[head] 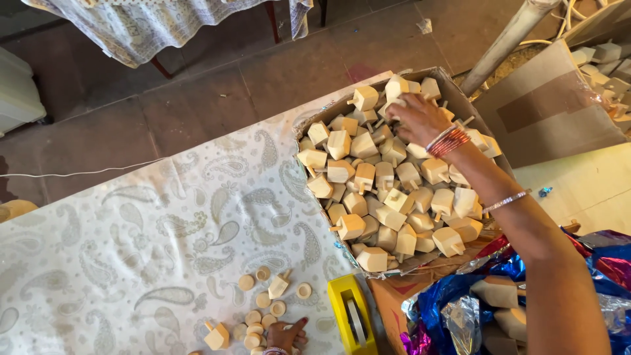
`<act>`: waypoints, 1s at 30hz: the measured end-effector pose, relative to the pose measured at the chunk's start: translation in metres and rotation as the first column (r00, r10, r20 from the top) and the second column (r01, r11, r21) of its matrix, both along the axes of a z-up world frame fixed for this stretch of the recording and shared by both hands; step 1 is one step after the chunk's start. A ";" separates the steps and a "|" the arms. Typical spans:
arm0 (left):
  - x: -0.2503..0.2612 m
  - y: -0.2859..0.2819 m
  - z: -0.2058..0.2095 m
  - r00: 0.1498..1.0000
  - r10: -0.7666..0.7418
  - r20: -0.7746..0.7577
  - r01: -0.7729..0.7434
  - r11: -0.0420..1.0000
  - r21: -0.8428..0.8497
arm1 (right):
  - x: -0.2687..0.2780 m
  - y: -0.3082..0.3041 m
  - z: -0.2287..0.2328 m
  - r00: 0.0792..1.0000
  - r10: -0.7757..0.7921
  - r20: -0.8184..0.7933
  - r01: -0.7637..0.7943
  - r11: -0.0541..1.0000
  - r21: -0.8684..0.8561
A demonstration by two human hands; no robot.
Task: Packing wooden tops into small boxes and wrapping them in foil.
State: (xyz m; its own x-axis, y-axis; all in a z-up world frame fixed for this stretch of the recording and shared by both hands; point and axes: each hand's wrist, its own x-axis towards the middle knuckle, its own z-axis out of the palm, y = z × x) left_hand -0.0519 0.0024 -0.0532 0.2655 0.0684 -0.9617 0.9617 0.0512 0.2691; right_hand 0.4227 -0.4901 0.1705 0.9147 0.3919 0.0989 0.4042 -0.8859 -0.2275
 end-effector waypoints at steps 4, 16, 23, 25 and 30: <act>0.022 -0.009 -0.003 1.000 0.023 -0.009 -0.023 1.000 -0.011 | -0.025 0.044 0.068 0.964 -0.232 -0.130 0.155 0.886 -0.438; 0.026 -0.011 0.008 0.996 0.040 0.079 -0.043 0.999 0.025 | -0.052 0.075 0.000 0.980 0.191 0.051 -0.193 0.980 0.049; 0.026 -0.011 0.015 0.998 -0.006 0.068 0.005 1.000 0.021 | -0.087 0.010 0.075 0.974 -0.007 -0.228 -0.001 0.999 -0.035; 0.026 -0.014 0.018 0.996 0.013 0.088 -0.016 0.999 0.036 | -0.089 -0.002 0.089 0.971 -0.190 -0.143 0.163 0.970 -0.180; 0.031 -0.015 0.030 0.996 -0.020 0.088 0.013 0.997 0.077 | -0.099 0.031 0.090 0.998 -0.034 0.055 0.040 0.994 -0.101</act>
State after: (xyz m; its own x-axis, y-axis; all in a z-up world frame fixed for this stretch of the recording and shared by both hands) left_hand -0.0212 -0.0126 -0.0234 0.3507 0.1359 -0.9266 0.9346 0.0118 0.3555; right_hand 0.3240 -0.4589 0.2604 0.9232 0.3684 0.1092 0.3798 -0.9179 -0.1145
